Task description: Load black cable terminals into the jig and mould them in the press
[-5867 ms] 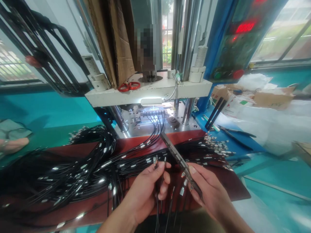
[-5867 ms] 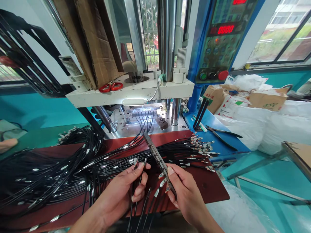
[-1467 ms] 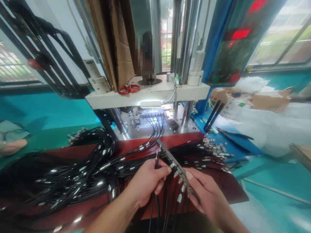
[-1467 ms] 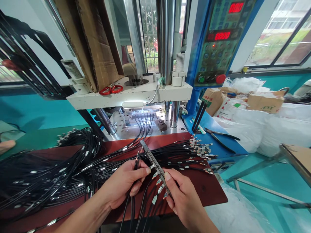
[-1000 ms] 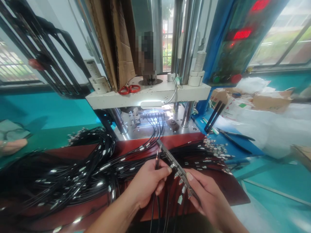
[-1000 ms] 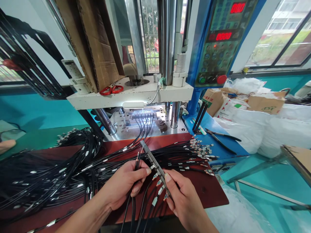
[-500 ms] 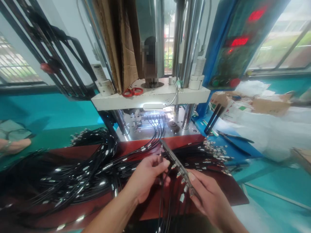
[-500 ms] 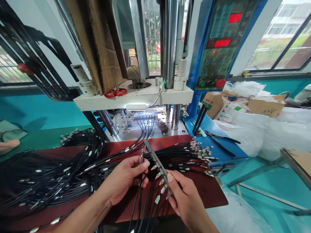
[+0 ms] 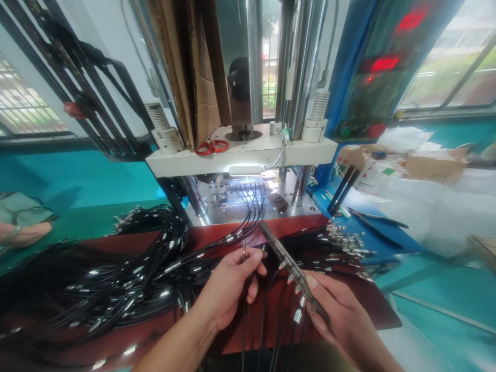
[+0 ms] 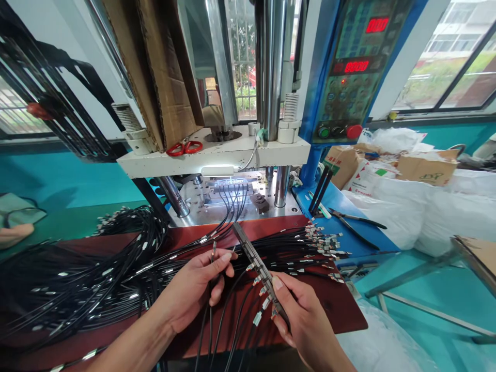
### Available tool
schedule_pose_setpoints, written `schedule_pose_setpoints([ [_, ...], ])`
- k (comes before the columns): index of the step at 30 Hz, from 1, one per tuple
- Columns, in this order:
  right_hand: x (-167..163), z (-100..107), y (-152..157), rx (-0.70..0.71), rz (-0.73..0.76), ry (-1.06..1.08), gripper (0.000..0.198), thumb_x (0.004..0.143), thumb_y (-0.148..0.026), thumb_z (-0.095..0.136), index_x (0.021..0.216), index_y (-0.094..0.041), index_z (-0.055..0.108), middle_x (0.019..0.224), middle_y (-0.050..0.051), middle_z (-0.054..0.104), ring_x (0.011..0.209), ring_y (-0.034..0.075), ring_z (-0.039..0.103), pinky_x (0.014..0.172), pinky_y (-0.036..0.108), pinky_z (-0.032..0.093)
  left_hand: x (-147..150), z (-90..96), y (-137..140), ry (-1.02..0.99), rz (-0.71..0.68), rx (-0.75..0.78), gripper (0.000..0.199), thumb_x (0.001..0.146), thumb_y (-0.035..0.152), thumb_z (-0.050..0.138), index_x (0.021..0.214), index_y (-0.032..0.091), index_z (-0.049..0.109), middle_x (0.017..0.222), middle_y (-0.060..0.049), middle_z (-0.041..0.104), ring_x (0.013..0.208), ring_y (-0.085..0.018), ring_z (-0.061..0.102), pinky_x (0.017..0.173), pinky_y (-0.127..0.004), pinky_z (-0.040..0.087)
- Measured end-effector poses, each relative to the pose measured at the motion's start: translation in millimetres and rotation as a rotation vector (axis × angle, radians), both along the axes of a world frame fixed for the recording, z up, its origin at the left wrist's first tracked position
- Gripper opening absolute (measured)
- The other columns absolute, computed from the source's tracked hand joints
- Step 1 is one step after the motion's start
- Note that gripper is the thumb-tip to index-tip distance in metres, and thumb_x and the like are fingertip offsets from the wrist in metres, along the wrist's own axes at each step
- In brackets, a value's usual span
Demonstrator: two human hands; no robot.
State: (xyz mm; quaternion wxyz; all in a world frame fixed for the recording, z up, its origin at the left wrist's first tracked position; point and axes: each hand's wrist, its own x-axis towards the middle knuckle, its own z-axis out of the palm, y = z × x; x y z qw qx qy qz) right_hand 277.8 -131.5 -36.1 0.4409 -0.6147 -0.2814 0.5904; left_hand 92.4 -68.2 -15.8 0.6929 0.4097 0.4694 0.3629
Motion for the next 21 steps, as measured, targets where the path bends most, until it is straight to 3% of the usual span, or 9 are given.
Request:
schedule_pose_setpoints([
  [3, 0, 2, 0, -0.021, 0.033, 0.002, 0.052, 0.067, -0.066, 0.064, 0.105, -0.030, 0.066, 0.097, 0.001, 0.062, 0.076, 0.013, 0.054, 0.052, 0.013, 0.045, 4, -2.7, 1, 0.027, -0.008, 0.005, 0.025, 0.081, 0.039, 0.060, 0.077, 0.015, 0.052, 0.070, 0.004, 0.053, 0.037, -0.002, 0.039, 0.035, -0.017, 0.026],
  [7, 0, 2, 0, -0.055, 0.040, 0.024, 0.054, 0.068, -0.066, 0.063, 0.110, -0.034, 0.063, 0.103, 0.000, 0.062, 0.086, 0.015, 0.053, 0.058, 0.013, 0.046, 8, -5.7, -1, 0.125, -0.019, -0.011, 0.023, 0.078, 0.037, 0.063, 0.075, 0.017, 0.052, 0.055, 0.008, 0.042, 0.033, -0.002, 0.027, 0.031, -0.017, 0.017],
  [11, 1, 0, 0, 0.000, 0.086, -0.021, 0.054, 0.070, -0.064, 0.063, 0.112, -0.030, 0.063, 0.101, 0.003, 0.062, 0.085, 0.017, 0.055, 0.056, 0.015, 0.047, 9, -6.6, -1, 0.130, -0.009, -0.040, 0.022, 0.078, 0.038, 0.062, 0.075, 0.019, 0.051, 0.044, 0.011, 0.030, 0.033, -0.003, 0.020, 0.032, -0.018, 0.012],
  [17, -2, 0, 0, 0.076, 0.169, -0.067, 0.055, 0.076, -0.066, 0.054, 0.112, -0.025, 0.064, 0.086, 0.005, 0.062, 0.074, 0.017, 0.058, 0.047, 0.016, 0.044, 12, -7.8, -1, 0.151, 0.009, -0.045, 0.022, 0.078, 0.038, 0.062, 0.074, 0.020, 0.050, 0.041, 0.012, 0.028, 0.032, -0.003, 0.018, 0.033, -0.018, 0.009],
  [21, -3, -2, 1, 0.153, 0.201, -0.139, 0.049, 0.081, -0.062, 0.050, 0.113, -0.028, 0.065, 0.091, 0.004, 0.060, 0.074, 0.016, 0.057, 0.047, 0.015, 0.045, 15, -7.1, -1, 0.198, 0.026, -0.018, 0.023, 0.078, 0.038, 0.062, 0.073, 0.019, 0.050, 0.042, 0.011, 0.031, 0.032, -0.002, 0.021, 0.033, -0.017, 0.012],
])
